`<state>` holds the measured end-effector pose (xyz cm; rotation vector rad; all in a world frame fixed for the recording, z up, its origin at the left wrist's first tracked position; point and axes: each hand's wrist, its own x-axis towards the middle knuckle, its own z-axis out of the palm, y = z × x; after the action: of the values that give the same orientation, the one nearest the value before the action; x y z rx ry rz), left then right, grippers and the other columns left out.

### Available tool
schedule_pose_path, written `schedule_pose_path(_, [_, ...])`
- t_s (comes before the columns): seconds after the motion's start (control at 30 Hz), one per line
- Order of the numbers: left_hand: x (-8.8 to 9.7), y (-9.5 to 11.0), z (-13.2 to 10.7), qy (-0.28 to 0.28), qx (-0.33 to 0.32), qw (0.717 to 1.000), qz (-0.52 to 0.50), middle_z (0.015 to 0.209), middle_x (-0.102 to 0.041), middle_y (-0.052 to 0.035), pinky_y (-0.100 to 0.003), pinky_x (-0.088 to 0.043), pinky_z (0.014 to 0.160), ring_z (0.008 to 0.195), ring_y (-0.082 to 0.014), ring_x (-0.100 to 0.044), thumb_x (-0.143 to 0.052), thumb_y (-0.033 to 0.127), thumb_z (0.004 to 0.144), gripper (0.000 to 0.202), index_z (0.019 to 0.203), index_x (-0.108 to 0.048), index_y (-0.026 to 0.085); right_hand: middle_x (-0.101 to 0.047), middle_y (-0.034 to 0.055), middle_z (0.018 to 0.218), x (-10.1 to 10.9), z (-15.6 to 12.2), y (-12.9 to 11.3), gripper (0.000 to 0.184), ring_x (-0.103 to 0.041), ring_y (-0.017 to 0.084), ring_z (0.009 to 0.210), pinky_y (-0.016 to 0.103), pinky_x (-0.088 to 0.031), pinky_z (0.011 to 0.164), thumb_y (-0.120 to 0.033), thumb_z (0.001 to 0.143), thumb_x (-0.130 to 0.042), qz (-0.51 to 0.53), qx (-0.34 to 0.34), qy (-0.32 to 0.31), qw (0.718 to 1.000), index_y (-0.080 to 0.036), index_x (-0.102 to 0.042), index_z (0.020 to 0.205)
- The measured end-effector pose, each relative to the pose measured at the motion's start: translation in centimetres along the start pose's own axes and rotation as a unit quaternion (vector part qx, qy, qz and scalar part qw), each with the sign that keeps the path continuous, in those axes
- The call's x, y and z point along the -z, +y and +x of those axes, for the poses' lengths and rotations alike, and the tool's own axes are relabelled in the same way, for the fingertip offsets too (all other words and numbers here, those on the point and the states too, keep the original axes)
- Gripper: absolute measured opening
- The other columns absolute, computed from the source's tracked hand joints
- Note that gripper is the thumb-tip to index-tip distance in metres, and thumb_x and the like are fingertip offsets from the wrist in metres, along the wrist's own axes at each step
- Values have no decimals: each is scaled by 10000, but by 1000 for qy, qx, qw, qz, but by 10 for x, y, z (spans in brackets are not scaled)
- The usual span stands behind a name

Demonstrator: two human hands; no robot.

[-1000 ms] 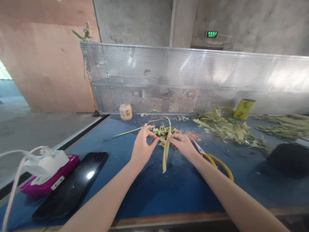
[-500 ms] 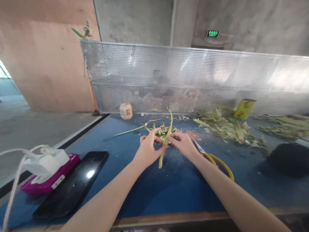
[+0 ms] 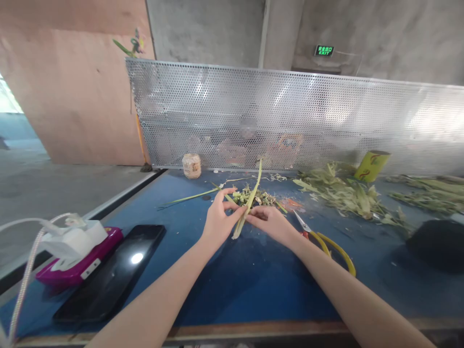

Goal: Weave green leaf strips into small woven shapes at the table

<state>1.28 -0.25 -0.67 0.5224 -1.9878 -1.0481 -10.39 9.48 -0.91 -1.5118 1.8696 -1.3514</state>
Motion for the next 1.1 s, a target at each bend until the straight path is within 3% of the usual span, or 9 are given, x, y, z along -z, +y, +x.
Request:
schedule_pose_path(0.13, [-1,-3,2,3,10,1000,-27,680,-665,14,-320,-396,729,738,-172,-605,-596,279,688,427,1076,-436,199,-524,-22,567,-4,-1,1,136,-477,95,528,219,-396,543,-259,703,-521,-14,4,-6,1000,-162,-566,619])
schedule_pose_path(0.27, [-2,-6,3,7,43,995,-92,685,-659,-6,-296,-423,660,661,-157,-604,-602,293,683,448,1073,-413,178,-602,18,675,-2,-1,1,174,-530,124,601,244,-422,592,-319,719,-527,-20,19,19,999,-161,-600,717])
schedule_pose_path(0.37, [-3,-4,2,6,25,995,-95,671,-650,-3,-291,-426,659,650,-151,-601,-597,280,687,434,1067,-413,178,-590,7,649,-2,-2,0,203,-499,113,560,233,-404,545,-345,738,-508,-44,36,16,998,-167,-599,704])
schedule_pose_path(0.5, [-3,-2,-1,-9,8,996,-86,705,-654,-10,-285,-421,654,680,-151,-601,-611,294,677,453,1069,-412,184,-564,-8,593,-3,-1,3,157,-477,101,534,221,-386,524,-267,730,-490,-49,45,25,997,-158,-582,664])
schedule_pose_path(0.63, [-4,-3,-1,-56,19,992,-108,749,-634,-19,-278,-438,623,679,-149,-590,-696,311,583,601,1085,-394,177,-568,-10,595,-1,1,6,102,-495,110,558,221,-385,538,-220,693,-505,-42,45,47,997,-161,-574,647])
schedule_pose_path(0.77, [-5,-6,1,-96,54,983,-150,707,-622,-12,-285,-460,619,642,-141,-587,-714,307,565,581,1048,-423,167,-553,-19,580,2,2,7,110,-484,105,543,215,-371,523,-238,690,-517,-34,36,57,997,-163,-569,629])
schedule_pose_path(1.1, [-3,-6,6,-91,142,948,-272,713,-665,-26,-301,-475,711,657,-134,-626,-703,159,582,542,1055,-437,148,-447,-32,543,4,2,4,194,-394,82,485,208,-329,470,-321,742,-493,-17,23,50,998,-153,-542,662])
